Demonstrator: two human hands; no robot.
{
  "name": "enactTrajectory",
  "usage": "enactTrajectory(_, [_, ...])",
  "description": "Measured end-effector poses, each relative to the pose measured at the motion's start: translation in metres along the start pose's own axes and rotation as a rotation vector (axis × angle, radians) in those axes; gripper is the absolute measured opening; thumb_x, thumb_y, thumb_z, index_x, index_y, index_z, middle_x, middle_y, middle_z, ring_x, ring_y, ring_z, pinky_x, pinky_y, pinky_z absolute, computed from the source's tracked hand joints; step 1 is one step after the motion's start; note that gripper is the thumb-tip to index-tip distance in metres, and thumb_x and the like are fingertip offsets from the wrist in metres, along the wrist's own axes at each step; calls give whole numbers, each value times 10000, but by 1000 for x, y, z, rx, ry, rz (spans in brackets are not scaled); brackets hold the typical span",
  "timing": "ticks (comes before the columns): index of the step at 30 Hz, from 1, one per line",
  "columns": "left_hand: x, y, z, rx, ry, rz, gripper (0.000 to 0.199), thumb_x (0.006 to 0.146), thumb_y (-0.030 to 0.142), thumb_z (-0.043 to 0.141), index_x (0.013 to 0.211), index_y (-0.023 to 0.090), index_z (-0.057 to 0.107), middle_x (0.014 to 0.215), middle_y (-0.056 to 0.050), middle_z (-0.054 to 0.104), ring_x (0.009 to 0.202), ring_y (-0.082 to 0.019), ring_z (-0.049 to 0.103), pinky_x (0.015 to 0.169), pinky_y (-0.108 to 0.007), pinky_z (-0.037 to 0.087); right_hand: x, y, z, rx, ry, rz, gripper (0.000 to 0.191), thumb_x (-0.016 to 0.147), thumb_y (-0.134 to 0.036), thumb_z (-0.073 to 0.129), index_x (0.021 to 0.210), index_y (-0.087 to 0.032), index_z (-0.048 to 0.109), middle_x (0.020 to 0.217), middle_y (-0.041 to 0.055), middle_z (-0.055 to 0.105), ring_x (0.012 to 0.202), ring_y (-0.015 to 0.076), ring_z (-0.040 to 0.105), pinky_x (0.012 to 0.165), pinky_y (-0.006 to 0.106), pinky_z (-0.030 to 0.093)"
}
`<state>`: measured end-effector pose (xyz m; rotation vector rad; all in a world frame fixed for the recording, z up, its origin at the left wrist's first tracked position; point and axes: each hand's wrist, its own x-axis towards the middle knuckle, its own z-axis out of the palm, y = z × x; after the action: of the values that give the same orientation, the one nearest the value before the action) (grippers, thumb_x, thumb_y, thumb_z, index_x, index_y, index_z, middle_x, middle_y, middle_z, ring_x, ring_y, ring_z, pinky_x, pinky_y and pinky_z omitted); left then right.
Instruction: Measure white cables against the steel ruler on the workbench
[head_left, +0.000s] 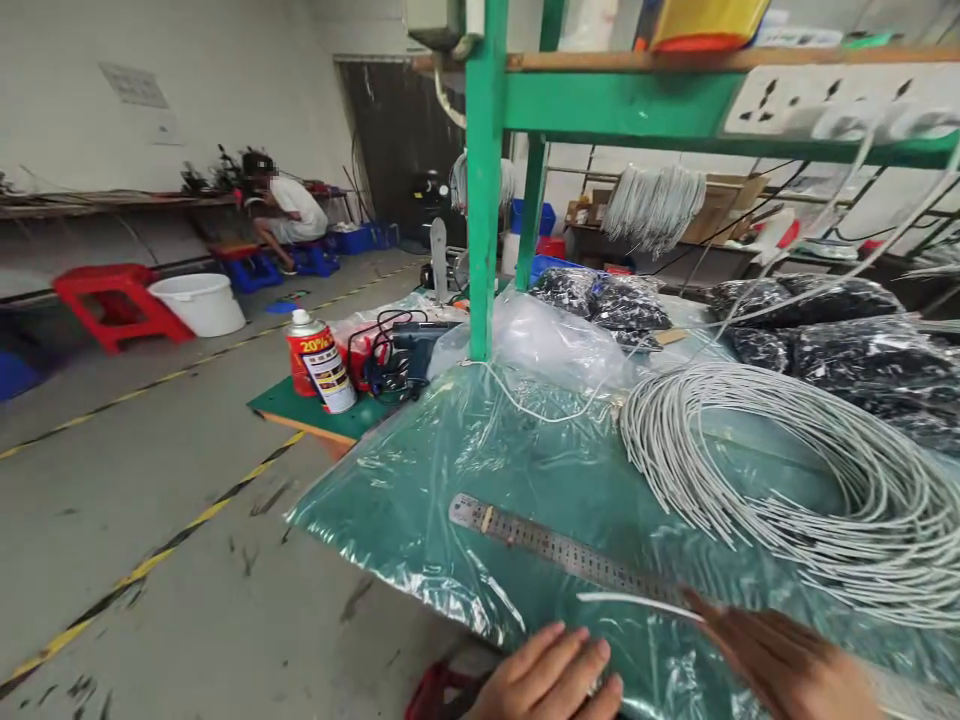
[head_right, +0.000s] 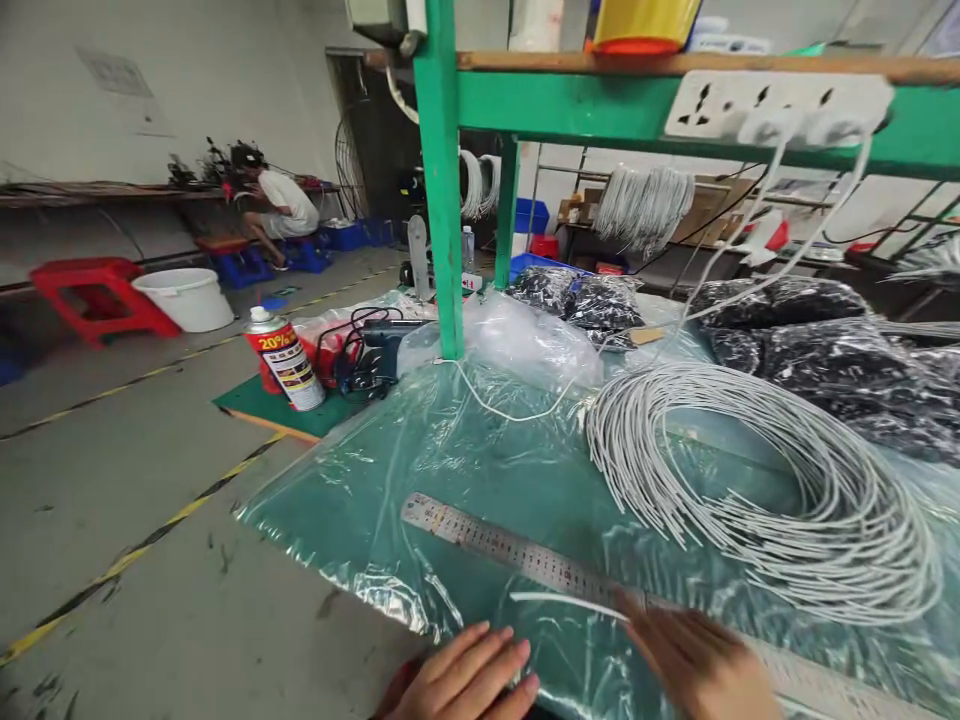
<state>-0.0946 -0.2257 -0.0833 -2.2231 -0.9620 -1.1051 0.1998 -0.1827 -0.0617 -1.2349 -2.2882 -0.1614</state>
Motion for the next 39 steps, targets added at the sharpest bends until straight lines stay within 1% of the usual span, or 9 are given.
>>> enactTrajectory(1, [-2,0,-1,42,-37,-17,314,954,385,388,1180,285,581,1354,52,528,1246,-128,483,1174,-321,306,18,-16,16,90,-100,-119,354,977,-375,354,1144,-350,666,993,46,730,764,169,697,658,266,565])
enactTrajectory(2, [-4,-3,-2,96,-102,-19,369,955,412,359,1239,263,541,1388,16,497,1281,-169,455,1191,-378,273,35,-33,31,165,-180,-155,368,984,-344,346,1184,-314,654,998,53,732,771,175,708,654,257,570])
enactTrajectory(5, [-5,-25,-4,241,-306,-7,598,918,555,305,1351,159,423,1441,-106,424,1356,-307,350,1201,-549,122,74,-81,67,359,-209,-34,422,999,-337,315,1064,-244,722,915,74,744,759,191,719,657,242,570])
enactTrajectory(9, [2,-53,-6,278,-439,-21,878,793,771,309,1380,121,373,1465,-130,380,1401,-371,209,1179,-563,-21,89,-110,86,573,-138,114,450,977,-425,370,864,-245,767,760,65,739,626,195,702,584,244,567])
enactTrajectory(14, [10,-64,-10,203,-556,-4,1045,715,862,155,1428,104,242,1535,-130,237,1421,-356,154,1179,-496,77,90,-106,79,755,-68,262,321,898,-492,527,956,-278,760,912,36,746,812,217,725,727,285,600])
enactTrajectory(19, [8,-63,-7,209,-566,-18,959,791,801,205,1426,82,233,1524,-139,260,1427,-330,161,1160,-457,166,95,-107,79,741,-40,252,301,905,-455,536,925,-260,765,756,30,720,666,152,675,618,205,564])
enactTrajectory(24, [13,-62,-5,144,-575,-69,736,894,567,341,1426,74,218,1510,-155,283,1422,-310,204,1133,-431,270,96,-108,80,712,-62,212,342,928,-411,509,763,-210,731,661,23,625,617,128,593,596,196,506])
enactTrajectory(31, [17,-65,-7,149,-568,-64,713,901,563,348,1423,89,245,1509,-135,293,1412,-303,235,1123,-418,290,96,-105,80,690,-75,212,362,934,-401,502,702,-196,689,655,18,602,623,128,570,632,216,485])
enactTrajectory(39, [12,-60,-4,307,-509,-95,751,876,661,331,1427,155,271,1465,-80,390,1334,-298,370,1064,-397,298,91,-105,85,650,-88,200,295,947,-349,498,837,-186,719,694,29,569,637,127,565,599,213,453])
